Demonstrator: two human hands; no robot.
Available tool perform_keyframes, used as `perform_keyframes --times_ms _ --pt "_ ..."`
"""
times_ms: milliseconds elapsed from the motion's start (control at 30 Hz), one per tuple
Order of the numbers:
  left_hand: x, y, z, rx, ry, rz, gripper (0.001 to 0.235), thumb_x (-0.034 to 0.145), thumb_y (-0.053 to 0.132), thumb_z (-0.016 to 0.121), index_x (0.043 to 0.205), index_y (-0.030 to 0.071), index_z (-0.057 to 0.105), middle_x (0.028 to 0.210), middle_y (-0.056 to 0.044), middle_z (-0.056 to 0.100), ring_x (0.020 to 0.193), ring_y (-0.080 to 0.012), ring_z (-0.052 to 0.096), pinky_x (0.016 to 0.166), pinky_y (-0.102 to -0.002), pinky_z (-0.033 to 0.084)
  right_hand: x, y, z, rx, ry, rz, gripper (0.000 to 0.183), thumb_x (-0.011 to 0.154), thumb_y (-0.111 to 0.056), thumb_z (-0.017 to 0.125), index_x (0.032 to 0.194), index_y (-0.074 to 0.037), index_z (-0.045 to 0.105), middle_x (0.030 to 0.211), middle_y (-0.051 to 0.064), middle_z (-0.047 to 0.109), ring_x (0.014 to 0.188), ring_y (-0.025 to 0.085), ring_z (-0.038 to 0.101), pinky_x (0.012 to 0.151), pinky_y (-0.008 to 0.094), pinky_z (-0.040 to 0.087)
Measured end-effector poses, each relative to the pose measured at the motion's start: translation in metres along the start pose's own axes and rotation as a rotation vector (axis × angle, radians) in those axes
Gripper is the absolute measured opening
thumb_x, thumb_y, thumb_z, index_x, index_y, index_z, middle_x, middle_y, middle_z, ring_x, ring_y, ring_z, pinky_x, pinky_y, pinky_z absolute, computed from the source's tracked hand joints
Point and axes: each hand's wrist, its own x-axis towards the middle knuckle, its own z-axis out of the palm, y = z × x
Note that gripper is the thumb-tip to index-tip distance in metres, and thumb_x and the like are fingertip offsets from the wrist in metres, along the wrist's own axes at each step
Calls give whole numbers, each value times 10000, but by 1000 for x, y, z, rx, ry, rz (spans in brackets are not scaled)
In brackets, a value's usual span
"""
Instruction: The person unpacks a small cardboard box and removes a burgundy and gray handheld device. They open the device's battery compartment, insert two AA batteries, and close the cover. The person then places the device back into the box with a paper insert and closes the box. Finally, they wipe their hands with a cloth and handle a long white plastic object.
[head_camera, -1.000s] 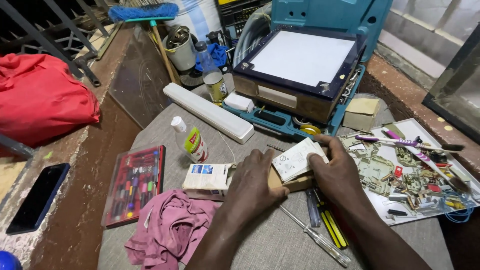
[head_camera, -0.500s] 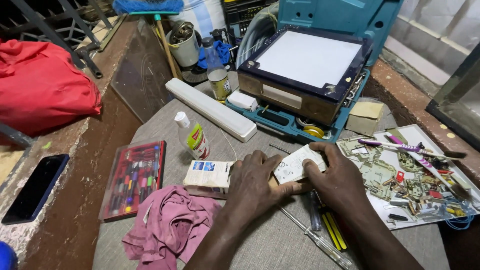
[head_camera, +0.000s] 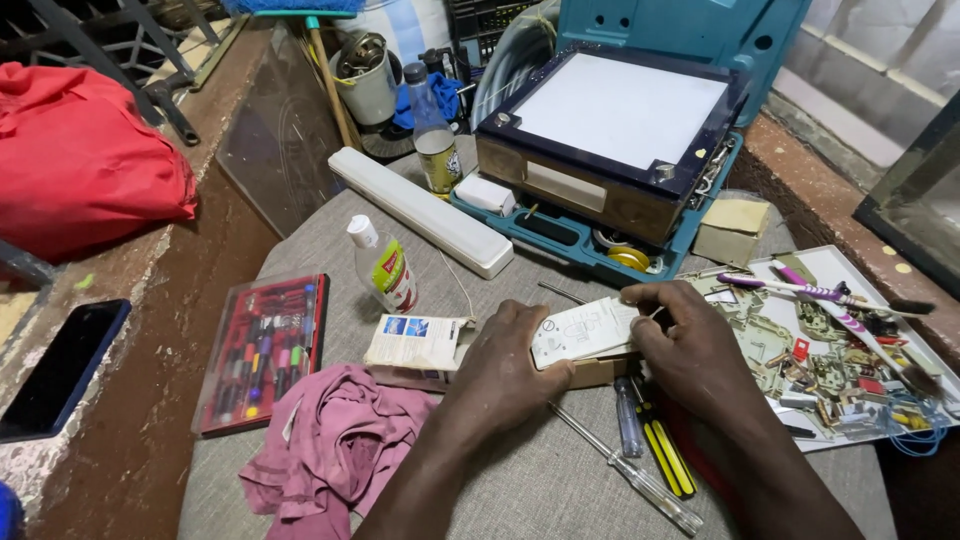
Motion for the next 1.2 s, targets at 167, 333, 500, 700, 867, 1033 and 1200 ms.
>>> perform_keyframes --times_ms 167,333,500,700,867,1033,1200 --pt "-10 9 -10 -2 -15 32 762 891 246 785 1506 -110 512 1324 -256 600 1255 -432 624 946 -521 563 8 17 8 34 21 -76 402 945 -148 621 1308 -183 790 1179 164 767 1167 408 725 1017 555 563" --pt "-6 15 -17 20 -43 42 748 897 195 782 1517 -112 498 1353 -260 604 1282 -429 621 965 -522 570 7 13 9 27 33 -147 451 929 -164 675 1371 -192 753 1171 158 768 1132 421 719 984 557 587" --pt "-8 9 -16 -3 -41 60 735 913 188 782 1519 -115 498 1332 -267 603 1254 -445 630 971 -558 566 10 14 1 -16 4 -92 502 928 -179 679 1429 -165 705 1323 185 695 1221 440 691 1017 564 589" --pt "-11 13 -19 -8 -37 74 636 942 155 740 1530 -2 556 1282 -236 632 1209 -413 647 970 -552 575 10 19 0 -37 -110 -91 520 924 -125 614 1432 -187 709 1411 190 651 1270 468 673 1068 606 566" --pt "-23 21 -17 -40 -36 27 552 948 153 731 1474 24 624 1333 -239 607 1230 -446 638 980 -601 567 6 13 2 -53 -140 -191 483 967 -225 616 1441 -171 695 1454 213 616 1328 476 631 1091 611 540" --pt "-32 48 -34 -33 -72 13 521 950 124 726 1455 23 647 1397 -273 573 1284 -486 616 1053 -640 538 0 16 10 -132 -290 -397 508 968 -334 722 1467 -250 683 1570 202 547 1473 532 465 1169 675 418" --pt "-48 47 -44 -215 -83 -182 528 944 84 677 1471 88 643 1371 -209 651 1276 -420 670 1081 -574 560 12 41 19 -64 -239 -338 363 861 -395 854 1187 -238 820 1511 119 656 1443 462 541 1150 646 453"
